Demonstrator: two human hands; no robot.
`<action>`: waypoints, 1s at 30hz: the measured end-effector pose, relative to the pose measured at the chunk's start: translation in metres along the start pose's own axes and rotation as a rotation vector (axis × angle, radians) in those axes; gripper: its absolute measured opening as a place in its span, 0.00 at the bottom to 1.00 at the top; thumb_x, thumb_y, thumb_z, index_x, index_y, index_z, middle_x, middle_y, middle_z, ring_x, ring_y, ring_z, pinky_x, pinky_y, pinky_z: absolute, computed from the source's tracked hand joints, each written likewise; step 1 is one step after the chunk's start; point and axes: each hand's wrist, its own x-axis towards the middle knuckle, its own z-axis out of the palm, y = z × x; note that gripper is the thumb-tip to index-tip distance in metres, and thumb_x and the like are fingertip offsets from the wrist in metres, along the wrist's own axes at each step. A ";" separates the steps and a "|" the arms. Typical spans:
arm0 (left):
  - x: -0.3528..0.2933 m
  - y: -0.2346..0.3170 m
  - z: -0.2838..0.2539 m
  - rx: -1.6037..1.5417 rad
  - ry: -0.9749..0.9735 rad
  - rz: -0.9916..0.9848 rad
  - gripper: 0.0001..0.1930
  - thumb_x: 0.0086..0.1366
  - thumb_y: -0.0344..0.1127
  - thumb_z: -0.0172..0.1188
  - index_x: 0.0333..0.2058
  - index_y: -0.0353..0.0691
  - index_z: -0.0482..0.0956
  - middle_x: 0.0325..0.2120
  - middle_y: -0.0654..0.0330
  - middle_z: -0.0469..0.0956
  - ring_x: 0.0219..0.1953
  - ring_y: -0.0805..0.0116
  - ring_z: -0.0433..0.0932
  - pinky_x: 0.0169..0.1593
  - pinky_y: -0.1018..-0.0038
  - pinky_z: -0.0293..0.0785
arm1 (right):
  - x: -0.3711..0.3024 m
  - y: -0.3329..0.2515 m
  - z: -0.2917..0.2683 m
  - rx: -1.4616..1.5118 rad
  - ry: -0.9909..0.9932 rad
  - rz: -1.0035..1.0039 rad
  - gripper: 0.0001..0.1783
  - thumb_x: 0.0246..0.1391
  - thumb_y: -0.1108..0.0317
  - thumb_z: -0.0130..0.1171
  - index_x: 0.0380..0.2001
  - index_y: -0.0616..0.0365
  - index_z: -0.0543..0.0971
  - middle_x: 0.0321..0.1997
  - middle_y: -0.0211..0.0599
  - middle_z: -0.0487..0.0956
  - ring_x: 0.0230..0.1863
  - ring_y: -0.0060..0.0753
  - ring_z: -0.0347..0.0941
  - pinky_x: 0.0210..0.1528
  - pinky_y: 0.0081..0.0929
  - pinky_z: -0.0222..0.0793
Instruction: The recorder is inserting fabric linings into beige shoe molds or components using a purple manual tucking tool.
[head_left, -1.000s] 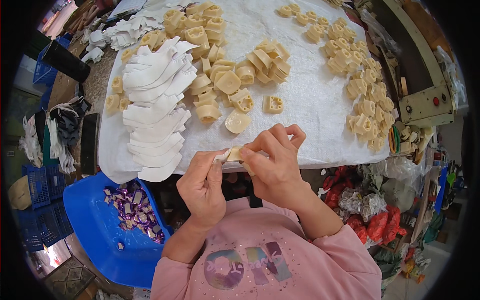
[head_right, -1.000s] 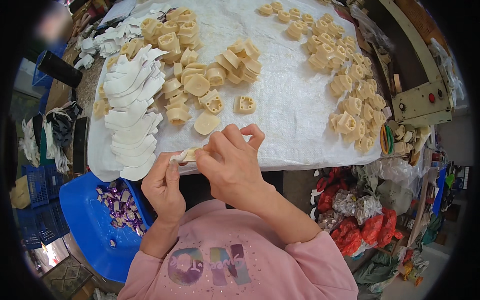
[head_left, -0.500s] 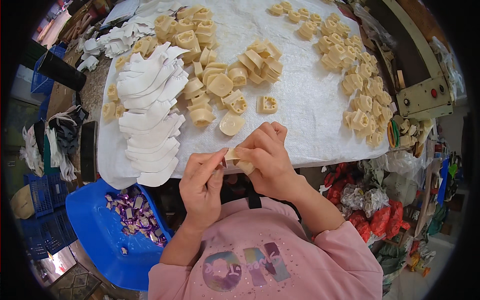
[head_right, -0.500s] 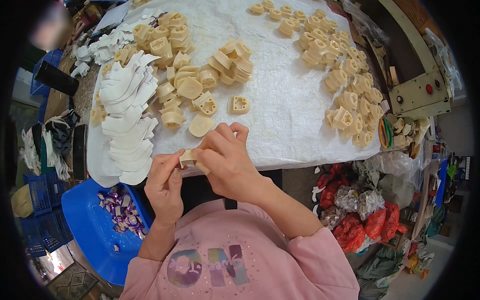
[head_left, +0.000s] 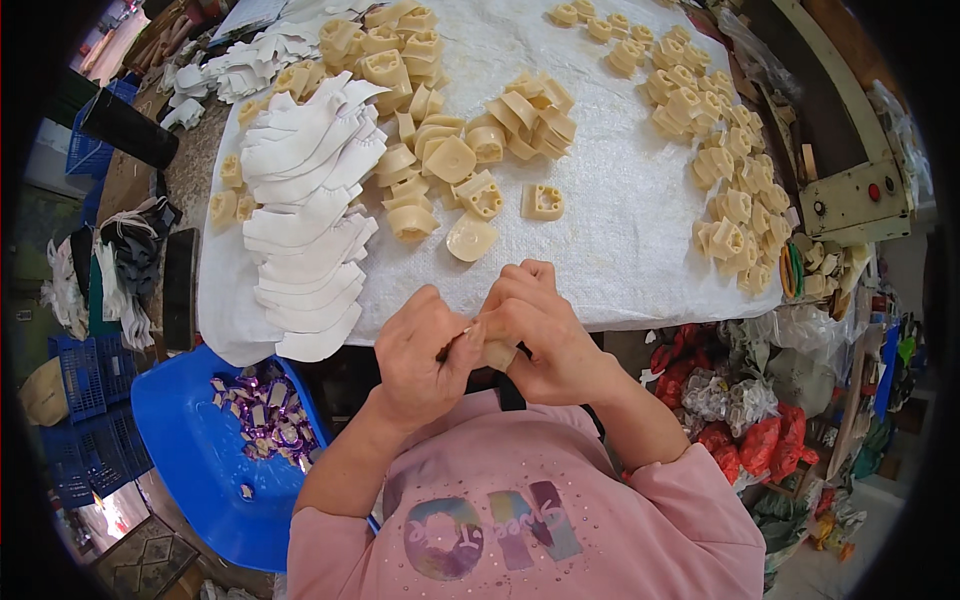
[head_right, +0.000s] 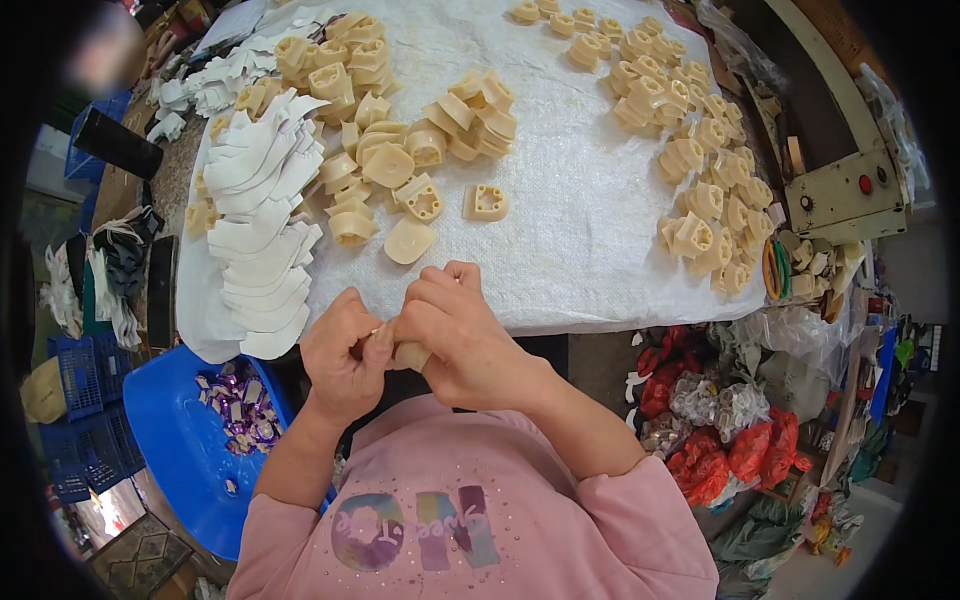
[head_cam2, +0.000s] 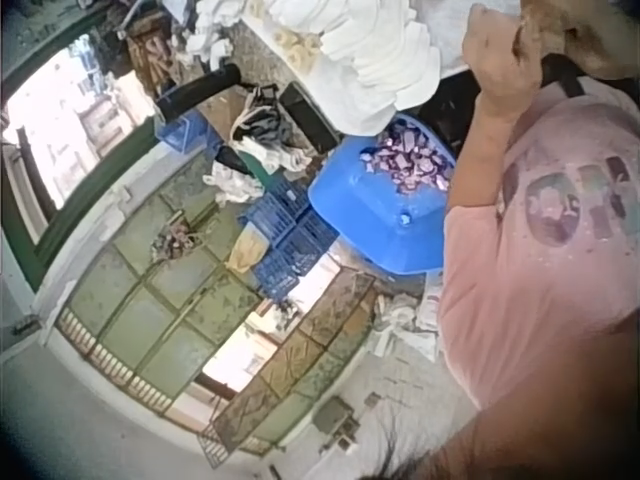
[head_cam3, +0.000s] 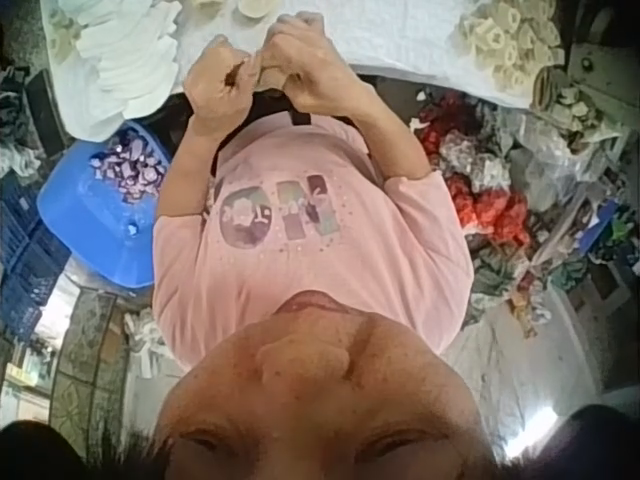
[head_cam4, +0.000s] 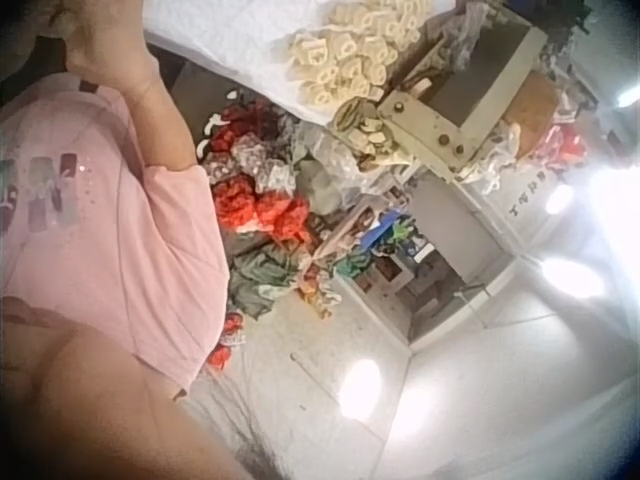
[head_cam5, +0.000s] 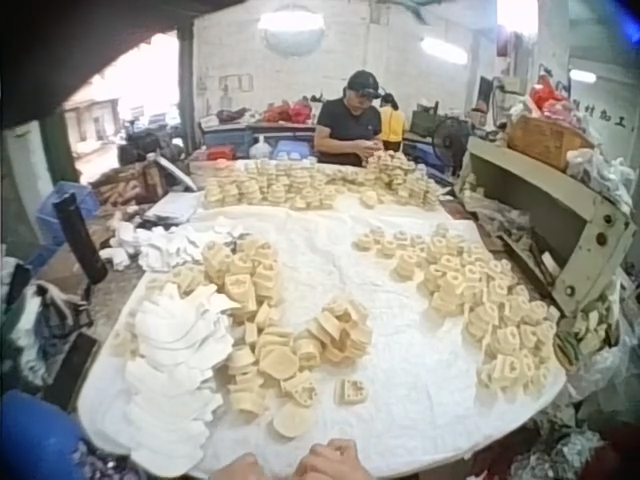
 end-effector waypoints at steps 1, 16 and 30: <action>0.000 0.000 -0.001 -0.032 -0.031 -0.018 0.06 0.56 0.29 0.63 0.25 0.36 0.75 0.15 0.58 0.64 0.19 0.64 0.62 0.20 0.70 0.57 | 0.000 -0.001 0.000 0.000 -0.002 -0.001 0.14 0.35 0.81 0.59 0.27 0.54 0.71 0.25 0.32 0.64 0.32 0.37 0.60 0.41 0.33 0.49; -0.005 -0.001 -0.026 0.032 0.262 -0.028 0.14 0.45 0.14 0.60 0.29 0.41 0.77 0.24 0.62 0.67 0.29 0.67 0.65 0.32 0.74 0.64 | -0.003 -0.003 0.002 -0.079 0.164 0.029 0.18 0.45 0.69 0.66 0.39 0.59 0.74 0.41 0.38 0.76 0.37 0.35 0.70 0.39 0.32 0.65; -0.004 0.016 -0.002 0.050 0.010 0.193 0.12 0.44 0.16 0.60 0.30 0.33 0.73 0.32 0.52 0.73 0.32 0.58 0.74 0.33 0.70 0.71 | -0.032 -0.014 0.017 1.142 0.457 0.564 0.14 0.65 0.67 0.42 0.46 0.67 0.68 0.44 0.42 0.75 0.47 0.32 0.74 0.50 0.30 0.71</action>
